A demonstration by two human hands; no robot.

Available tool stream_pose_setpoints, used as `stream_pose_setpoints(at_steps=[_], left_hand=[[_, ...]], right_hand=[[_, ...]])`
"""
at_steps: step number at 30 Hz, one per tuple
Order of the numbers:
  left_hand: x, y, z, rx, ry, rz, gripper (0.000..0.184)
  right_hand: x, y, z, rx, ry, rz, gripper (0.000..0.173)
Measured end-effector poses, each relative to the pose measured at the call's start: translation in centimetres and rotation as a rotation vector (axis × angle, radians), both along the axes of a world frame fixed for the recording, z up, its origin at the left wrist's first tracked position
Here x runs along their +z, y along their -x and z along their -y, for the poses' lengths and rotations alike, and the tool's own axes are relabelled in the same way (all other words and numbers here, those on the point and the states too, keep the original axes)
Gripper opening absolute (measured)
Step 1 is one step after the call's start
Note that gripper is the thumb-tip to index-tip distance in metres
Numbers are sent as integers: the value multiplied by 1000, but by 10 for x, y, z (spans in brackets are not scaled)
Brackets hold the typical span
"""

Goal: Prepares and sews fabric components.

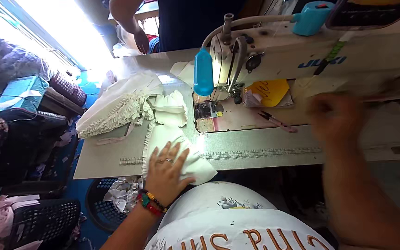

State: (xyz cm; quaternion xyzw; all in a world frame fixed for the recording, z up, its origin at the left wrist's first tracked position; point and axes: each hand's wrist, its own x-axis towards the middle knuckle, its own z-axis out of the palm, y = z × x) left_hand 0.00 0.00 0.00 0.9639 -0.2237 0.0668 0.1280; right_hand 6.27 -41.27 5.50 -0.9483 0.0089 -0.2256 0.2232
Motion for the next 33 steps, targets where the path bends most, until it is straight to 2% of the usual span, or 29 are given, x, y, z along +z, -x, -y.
stream_pose_setpoints(at_steps=[3,5,7,10,12,16,20,26,33], left_hand=[[-10,-1,13,-62,8,-19,72],[-13,-2,16,-37,17,29,66],[-18,1,17,-2,18,62,60],[-27,7,17,26,28,112,57],[-31,9,16,35,37,144,55],[-35,11,14,34,50,150,54],[-34,10,15,39,61,136,52],[-35,11,15,46,66,134,50],[-35,11,15,40,78,130,49]], right_hand=[[-46,-2,-29,121,100,-228,51],[-59,-3,-28,115,116,-249,38],[-60,-3,-27,125,187,-237,27],[-55,0,-33,110,303,-254,27],[-47,7,-54,128,295,-228,26],[-50,33,-118,423,277,-161,22],[-58,34,-159,574,361,-115,32],[-51,26,-183,582,350,-226,26],[-56,28,-188,549,341,-187,20]])
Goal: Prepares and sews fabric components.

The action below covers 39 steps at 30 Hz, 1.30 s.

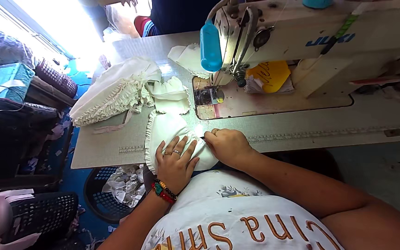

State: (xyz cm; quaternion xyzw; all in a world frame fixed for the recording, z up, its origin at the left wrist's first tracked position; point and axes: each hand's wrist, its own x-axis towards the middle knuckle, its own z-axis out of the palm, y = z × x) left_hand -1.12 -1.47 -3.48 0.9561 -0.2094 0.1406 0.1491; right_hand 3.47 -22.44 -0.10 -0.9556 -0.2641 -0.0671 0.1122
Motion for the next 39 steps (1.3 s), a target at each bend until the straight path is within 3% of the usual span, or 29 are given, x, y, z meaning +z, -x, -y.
stream_pose_setpoints(at_steps=[5,8,10,12,15,17,19,24,27,31,33,36,39], left_hand=[[12,6,-5,-106,53,-75,53],[23,2,-10,-153,197,-78,51],[29,-18,-19,-58,269,-4,37],[44,-46,-29,156,251,-85,31],[63,-86,-33,439,173,-393,62],[67,-97,-31,481,133,-496,58],[68,-96,-32,421,166,-577,44],[74,-59,-42,100,503,-600,25],[83,-41,-51,-31,748,-785,25],[98,-20,-69,-61,901,-835,16],[103,-13,-73,-183,952,-844,10],[104,-5,-62,-470,894,-638,6],[109,-2,-42,-493,765,-213,8]], right_hand=[[-3,-2,26,-119,-138,57,31],[3,-11,57,-280,-39,-17,34],[4,-20,72,-348,69,-22,33],[3,-23,77,-348,98,29,33],[7,-19,62,-223,-10,124,34],[9,-16,42,-68,-122,210,26],[12,-19,18,77,-231,240,22],[13,-51,-28,289,-224,162,41],[15,-68,-34,361,-310,13,20],[61,-64,-11,499,-531,-222,15],[90,-64,2,640,-612,-284,13],[113,-72,1,750,-597,-217,15],[103,-73,-13,554,-494,12,37]])
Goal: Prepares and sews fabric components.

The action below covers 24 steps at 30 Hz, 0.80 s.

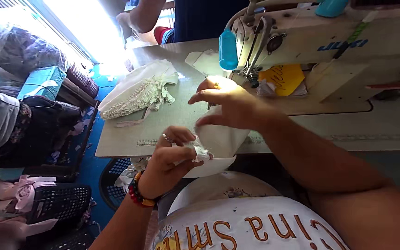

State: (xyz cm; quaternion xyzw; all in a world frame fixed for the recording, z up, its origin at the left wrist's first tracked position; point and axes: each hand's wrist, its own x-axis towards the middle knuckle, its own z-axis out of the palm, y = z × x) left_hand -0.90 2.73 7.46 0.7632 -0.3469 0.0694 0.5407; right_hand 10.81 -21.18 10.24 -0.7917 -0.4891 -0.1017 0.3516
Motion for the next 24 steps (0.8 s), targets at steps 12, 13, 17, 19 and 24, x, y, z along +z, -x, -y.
stream_pose_setpoints(at_steps=[12,13,17,19,24], left_hand=[[24,-7,11,226,99,130,9],[28,-8,11,226,77,130,11],[34,-8,8,350,-27,149,20],[40,-5,7,410,-96,145,30],[62,0,7,228,-342,260,18]], right_hand=[[8,81,16,22,-222,-269,25],[9,81,18,-33,-221,-239,21],[3,83,19,-218,-210,-65,17],[-2,87,18,-249,-196,-28,15],[19,91,19,-253,-261,-93,50]])
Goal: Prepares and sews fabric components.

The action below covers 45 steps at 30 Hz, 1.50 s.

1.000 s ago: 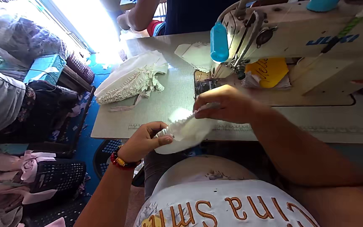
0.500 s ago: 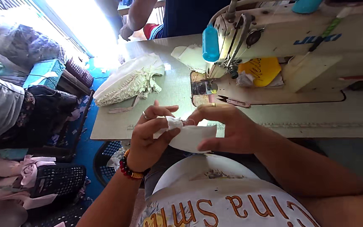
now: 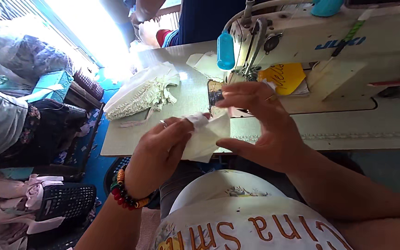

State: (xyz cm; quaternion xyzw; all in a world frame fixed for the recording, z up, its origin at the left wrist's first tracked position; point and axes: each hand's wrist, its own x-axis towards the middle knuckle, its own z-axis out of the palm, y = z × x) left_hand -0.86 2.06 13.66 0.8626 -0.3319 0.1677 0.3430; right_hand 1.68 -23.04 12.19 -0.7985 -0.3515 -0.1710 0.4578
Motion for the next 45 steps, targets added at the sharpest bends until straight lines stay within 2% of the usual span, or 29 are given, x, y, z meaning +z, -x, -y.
stream_pose_setpoints(at_steps=[2,3,4,5,6,9,11,13,15,17,19,23,25,27,29,32,34,37,40,43,45], left_hand=[[4,0,4,-58,-78,38,18],[4,0,8,-92,-60,37,16],[4,-1,10,-118,-27,18,15],[1,-1,13,-127,24,-12,21],[-3,-3,14,-118,92,-49,31],[-30,-15,10,8,183,-171,51],[-50,-24,2,167,123,-192,35],[-58,-29,-9,254,46,-46,20],[-48,-26,-21,274,37,129,15],[-38,-16,-33,286,8,245,17],[-46,-3,-45,297,-116,284,21],[-121,22,-54,240,-351,137,20],[-147,38,-52,201,-381,30,25],[-157,48,-51,210,-340,-22,34],[-157,46,-53,259,-225,-64,40],[-146,17,-59,411,-53,-91,29],[-134,-14,-68,477,-39,-123,27],[-117,-59,-75,383,-87,-307,34],[-100,-83,-66,266,-289,-494,49],[-96,-93,-60,175,-457,-526,36],[-96,-90,-60,86,-419,-414,26]], right_hand=[[15,2,-1,29,87,28,65],[19,2,-4,44,129,58,59],[20,1,-8,53,150,95,45],[22,0,-10,62,165,124,28],[25,-2,-11,64,171,142,20],[36,-13,-3,18,154,192,17],[36,-30,6,-24,157,220,19],[31,-46,14,-37,137,205,17],[22,-51,21,-31,87,202,16],[5,-42,24,-21,92,220,15],[-32,-33,23,-7,132,217,15],[-129,-12,28,42,338,103,21],[-150,-1,34,36,370,71,26],[-149,4,41,29,367,25,30],[-143,5,47,37,338,-62,34],[-132,1,43,2,227,-190,35],[-123,-6,31,-88,212,-199,30],[-111,-23,10,-132,299,-253,28],[-107,-44,-14,-88,335,-322,32],[-111,-66,-38,54,330,-311,42],[-113,-81,-49,172,316,-345,42]])
